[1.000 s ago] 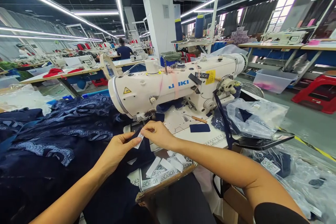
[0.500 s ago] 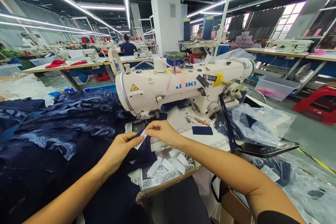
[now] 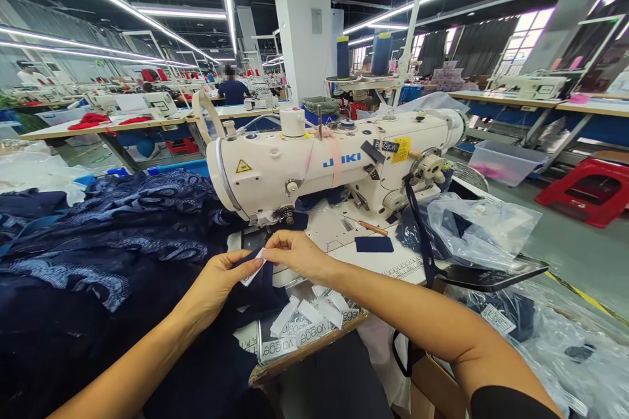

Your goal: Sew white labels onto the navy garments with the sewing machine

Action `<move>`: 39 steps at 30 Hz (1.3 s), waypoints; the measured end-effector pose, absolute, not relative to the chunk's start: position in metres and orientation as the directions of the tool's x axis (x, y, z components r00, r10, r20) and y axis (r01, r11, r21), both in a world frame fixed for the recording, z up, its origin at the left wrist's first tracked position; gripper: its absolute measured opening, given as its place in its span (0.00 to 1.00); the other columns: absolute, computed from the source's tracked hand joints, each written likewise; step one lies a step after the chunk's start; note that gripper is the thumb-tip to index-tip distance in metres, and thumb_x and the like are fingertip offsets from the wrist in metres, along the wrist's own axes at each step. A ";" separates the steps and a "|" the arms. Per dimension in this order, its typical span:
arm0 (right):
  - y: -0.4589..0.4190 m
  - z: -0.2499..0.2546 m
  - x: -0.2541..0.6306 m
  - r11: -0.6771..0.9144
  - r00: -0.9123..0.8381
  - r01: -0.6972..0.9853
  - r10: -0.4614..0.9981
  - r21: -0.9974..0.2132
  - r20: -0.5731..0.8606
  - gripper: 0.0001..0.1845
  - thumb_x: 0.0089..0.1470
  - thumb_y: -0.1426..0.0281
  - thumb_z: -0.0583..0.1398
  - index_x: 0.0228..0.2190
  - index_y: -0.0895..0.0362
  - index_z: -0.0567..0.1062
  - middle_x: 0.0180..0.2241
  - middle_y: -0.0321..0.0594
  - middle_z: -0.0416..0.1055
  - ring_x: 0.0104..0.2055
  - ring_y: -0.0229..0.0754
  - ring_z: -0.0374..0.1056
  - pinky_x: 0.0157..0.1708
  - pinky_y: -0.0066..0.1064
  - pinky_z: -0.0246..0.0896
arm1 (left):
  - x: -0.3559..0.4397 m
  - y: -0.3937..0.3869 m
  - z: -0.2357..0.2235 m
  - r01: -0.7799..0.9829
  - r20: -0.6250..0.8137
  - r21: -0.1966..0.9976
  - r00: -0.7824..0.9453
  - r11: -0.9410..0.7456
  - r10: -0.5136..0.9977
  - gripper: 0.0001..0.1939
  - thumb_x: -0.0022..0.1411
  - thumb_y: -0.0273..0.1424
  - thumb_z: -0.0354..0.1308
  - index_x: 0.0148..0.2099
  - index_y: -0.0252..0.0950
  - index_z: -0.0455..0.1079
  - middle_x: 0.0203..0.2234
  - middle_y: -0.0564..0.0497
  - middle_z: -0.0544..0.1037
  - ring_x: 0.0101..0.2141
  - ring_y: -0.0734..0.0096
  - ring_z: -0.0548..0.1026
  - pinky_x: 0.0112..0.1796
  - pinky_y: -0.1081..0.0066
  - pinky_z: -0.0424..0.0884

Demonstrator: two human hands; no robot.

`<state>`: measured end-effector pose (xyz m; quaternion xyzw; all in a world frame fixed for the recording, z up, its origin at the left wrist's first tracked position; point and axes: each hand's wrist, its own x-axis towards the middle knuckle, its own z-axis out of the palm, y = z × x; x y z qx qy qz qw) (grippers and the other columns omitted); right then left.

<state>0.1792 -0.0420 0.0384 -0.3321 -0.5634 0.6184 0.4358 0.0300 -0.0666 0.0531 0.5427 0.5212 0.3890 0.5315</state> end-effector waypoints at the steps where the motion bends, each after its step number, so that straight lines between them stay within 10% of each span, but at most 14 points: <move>1: -0.042 0.038 0.178 0.010 -0.401 -0.166 0.913 -0.986 0.076 0.12 0.37 0.65 0.63 0.20 0.58 0.66 0.20 0.29 0.62 0.24 0.30 0.58 0.27 0.26 0.54 | 0.030 -0.067 0.054 0.148 -0.142 0.982 0.158 0.118 0.977 0.13 0.41 0.38 0.63 0.27 0.33 0.73 0.19 0.53 0.74 0.21 0.74 0.68 0.24 0.75 0.61; 9: -0.023 0.028 0.208 0.291 -0.480 0.159 0.858 -0.943 0.184 0.07 0.46 0.69 0.59 0.28 0.59 0.68 0.25 0.33 0.65 0.29 0.34 0.61 0.31 0.27 0.57 | 0.014 -0.067 0.061 0.070 -0.270 0.963 0.159 0.262 0.950 0.13 0.38 0.37 0.65 0.27 0.34 0.75 0.20 0.51 0.77 0.20 0.73 0.70 0.25 0.74 0.65; 13: 0.013 0.027 0.244 0.486 -0.342 0.720 0.870 -0.495 0.355 0.04 0.51 0.75 0.54 0.30 0.61 0.69 0.33 0.42 0.67 0.35 0.39 0.62 0.36 0.32 0.55 | 0.004 -0.061 0.067 0.026 -0.258 0.966 0.097 0.257 0.961 0.13 0.36 0.36 0.66 0.27 0.35 0.75 0.20 0.50 0.77 0.22 0.68 0.73 0.26 0.72 0.67; 17: 0.051 0.024 0.254 0.454 -0.424 0.891 0.828 0.006 0.368 0.11 0.52 0.79 0.51 0.37 0.61 0.70 0.39 0.49 0.68 0.41 0.45 0.62 0.39 0.35 0.52 | 0.011 -0.058 0.067 -0.018 -0.275 0.961 0.077 0.277 0.958 0.13 0.34 0.35 0.66 0.26 0.35 0.74 0.19 0.50 0.77 0.20 0.71 0.72 0.25 0.73 0.67; 23: 0.064 0.026 0.243 0.446 -0.451 0.890 0.834 0.095 0.318 0.11 0.53 0.79 0.49 0.34 0.62 0.71 0.31 0.49 0.71 0.35 0.45 0.64 0.33 0.32 0.53 | 0.016 -0.060 0.063 -0.024 -0.280 0.959 0.076 0.283 0.957 0.13 0.35 0.36 0.66 0.25 0.34 0.74 0.19 0.51 0.76 0.20 0.74 0.70 0.24 0.75 0.64; 26: 0.046 0.026 0.243 0.417 -0.455 0.891 0.821 0.180 0.346 0.11 0.52 0.80 0.49 0.33 0.62 0.71 0.32 0.51 0.70 0.34 0.46 0.64 0.32 0.33 0.52 | 0.005 -0.061 0.065 0.183 -0.056 0.982 0.010 0.053 0.998 0.12 0.42 0.39 0.61 0.26 0.34 0.73 0.20 0.52 0.75 0.20 0.73 0.70 0.24 0.74 0.64; 31: 0.007 0.016 0.239 0.466 -0.553 0.828 0.772 0.312 0.315 0.11 0.52 0.80 0.48 0.32 0.64 0.70 0.30 0.50 0.68 0.29 0.45 0.64 0.29 0.34 0.53 | -0.002 -0.046 0.066 0.720 0.583 0.457 0.202 -0.523 0.787 0.09 0.54 0.35 0.54 0.30 0.36 0.73 0.22 0.49 0.75 0.24 0.71 0.69 0.26 0.71 0.59; 35: -0.005 0.008 0.233 0.580 -0.656 0.751 0.710 0.316 0.258 0.10 0.53 0.79 0.50 0.33 0.63 0.70 0.29 0.47 0.67 0.29 0.44 0.63 0.31 0.34 0.54 | 0.013 -0.025 0.044 0.621 0.476 -0.213 0.740 -0.755 0.475 0.16 0.61 0.24 0.42 0.28 0.34 0.70 0.19 0.48 0.72 0.21 0.72 0.66 0.25 0.69 0.54; 39: -0.005 0.005 0.238 0.647 -0.678 0.735 0.691 0.204 0.252 0.07 0.54 0.71 0.54 0.32 0.61 0.71 0.34 0.46 0.67 0.37 0.45 0.61 0.35 0.34 0.56 | 0.021 -0.019 0.014 0.452 0.324 -0.524 0.890 -0.722 0.322 0.17 0.58 0.17 0.41 0.24 0.32 0.66 0.18 0.48 0.69 0.21 0.70 0.65 0.25 0.68 0.54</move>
